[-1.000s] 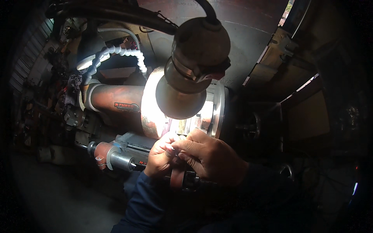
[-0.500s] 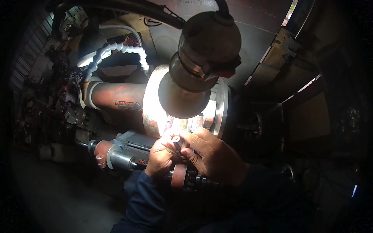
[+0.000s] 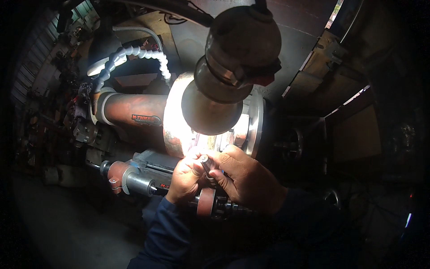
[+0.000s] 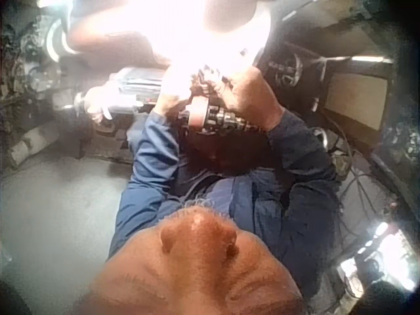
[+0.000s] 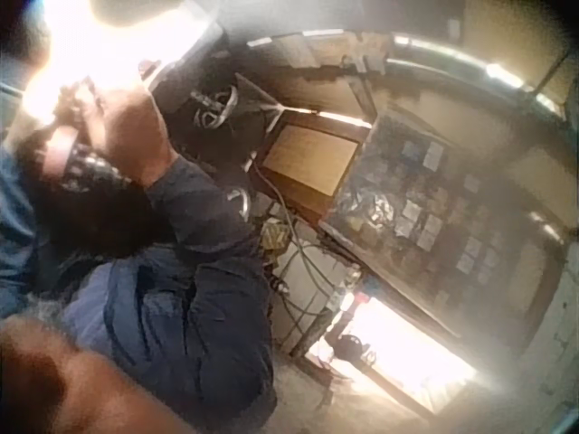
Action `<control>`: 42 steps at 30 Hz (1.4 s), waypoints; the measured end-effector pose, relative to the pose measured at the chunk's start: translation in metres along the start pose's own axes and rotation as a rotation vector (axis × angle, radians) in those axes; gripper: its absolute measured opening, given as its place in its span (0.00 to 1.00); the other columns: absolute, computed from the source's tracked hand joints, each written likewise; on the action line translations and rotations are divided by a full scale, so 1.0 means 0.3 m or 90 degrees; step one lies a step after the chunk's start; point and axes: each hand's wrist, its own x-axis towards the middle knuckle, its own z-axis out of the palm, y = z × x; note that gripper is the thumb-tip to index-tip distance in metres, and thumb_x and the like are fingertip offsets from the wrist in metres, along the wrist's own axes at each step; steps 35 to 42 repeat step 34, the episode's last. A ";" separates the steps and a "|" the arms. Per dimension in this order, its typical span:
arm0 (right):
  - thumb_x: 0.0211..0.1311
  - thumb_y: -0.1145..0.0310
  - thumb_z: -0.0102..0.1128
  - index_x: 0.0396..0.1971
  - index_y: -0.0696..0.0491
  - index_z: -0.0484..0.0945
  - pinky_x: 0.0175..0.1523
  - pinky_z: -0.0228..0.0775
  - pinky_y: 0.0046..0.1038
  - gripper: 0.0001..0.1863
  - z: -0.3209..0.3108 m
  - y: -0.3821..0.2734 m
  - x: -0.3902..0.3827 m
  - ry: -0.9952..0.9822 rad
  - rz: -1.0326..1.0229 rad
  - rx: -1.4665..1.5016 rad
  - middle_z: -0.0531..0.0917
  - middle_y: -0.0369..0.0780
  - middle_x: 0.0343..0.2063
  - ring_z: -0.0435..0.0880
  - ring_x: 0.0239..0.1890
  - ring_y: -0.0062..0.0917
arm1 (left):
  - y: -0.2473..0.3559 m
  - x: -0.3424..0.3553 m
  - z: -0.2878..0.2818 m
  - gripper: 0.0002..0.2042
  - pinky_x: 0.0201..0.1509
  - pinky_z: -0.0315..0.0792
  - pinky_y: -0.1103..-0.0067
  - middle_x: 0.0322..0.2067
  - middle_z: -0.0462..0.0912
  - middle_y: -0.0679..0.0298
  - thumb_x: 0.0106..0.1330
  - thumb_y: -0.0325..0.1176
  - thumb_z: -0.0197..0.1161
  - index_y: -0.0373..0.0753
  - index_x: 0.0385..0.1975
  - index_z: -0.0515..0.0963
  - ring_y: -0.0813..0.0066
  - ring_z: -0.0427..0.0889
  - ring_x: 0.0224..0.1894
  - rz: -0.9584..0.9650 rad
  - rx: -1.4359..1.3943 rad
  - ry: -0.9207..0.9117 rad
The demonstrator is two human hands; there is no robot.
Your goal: The person operates a brake lathe by turning knobs and handles to position the cutting head against a metal disc. They adjust the machine settings and monitor the machining process as the disc rotates.
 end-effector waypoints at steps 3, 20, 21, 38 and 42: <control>0.64 0.71 0.63 0.50 0.59 0.79 0.44 0.76 0.33 0.16 -0.003 -0.006 0.006 0.018 -0.016 -0.005 0.81 0.47 0.37 0.83 0.39 0.37 | 0.018 -0.002 0.017 0.16 0.57 0.71 0.79 0.44 0.79 0.61 0.75 0.38 0.57 0.32 0.51 0.69 0.76 0.78 0.48 0.003 -0.003 -0.012; 0.64 0.71 0.63 0.33 0.56 0.77 0.34 0.69 0.33 0.05 -0.037 -0.034 -0.008 0.162 -0.042 0.047 0.77 0.42 0.27 0.78 0.28 0.32 | 0.126 -0.041 0.105 0.14 0.50 0.75 0.75 0.40 0.84 0.58 0.57 0.17 0.65 0.35 0.42 0.76 0.72 0.82 0.44 0.232 0.425 -0.044; 0.63 0.71 0.63 0.32 0.56 0.78 0.33 0.68 0.33 0.05 -0.048 -0.034 -0.003 0.167 -0.059 0.024 0.77 0.42 0.25 0.78 0.27 0.32 | 0.121 -0.041 0.105 0.14 0.50 0.75 0.75 0.40 0.83 0.58 0.58 0.17 0.65 0.35 0.43 0.75 0.72 0.82 0.44 0.286 0.386 -0.035; 0.63 0.57 0.67 0.43 0.53 0.85 0.45 0.73 0.32 0.16 -0.276 -0.264 -0.272 -0.084 -0.027 -0.064 0.83 0.42 0.27 0.83 0.36 0.28 | 0.117 -0.321 0.327 0.12 0.54 0.76 0.40 0.42 0.77 0.55 0.73 0.41 0.57 0.45 0.49 0.68 0.47 0.84 0.47 0.457 0.197 0.056; 0.63 0.57 0.67 0.43 0.53 0.85 0.45 0.73 0.32 0.16 -0.276 -0.264 -0.272 -0.084 -0.027 -0.064 0.83 0.42 0.27 0.83 0.36 0.28 | 0.117 -0.321 0.327 0.12 0.54 0.76 0.40 0.42 0.77 0.55 0.73 0.41 0.57 0.45 0.49 0.68 0.47 0.84 0.47 0.457 0.197 0.056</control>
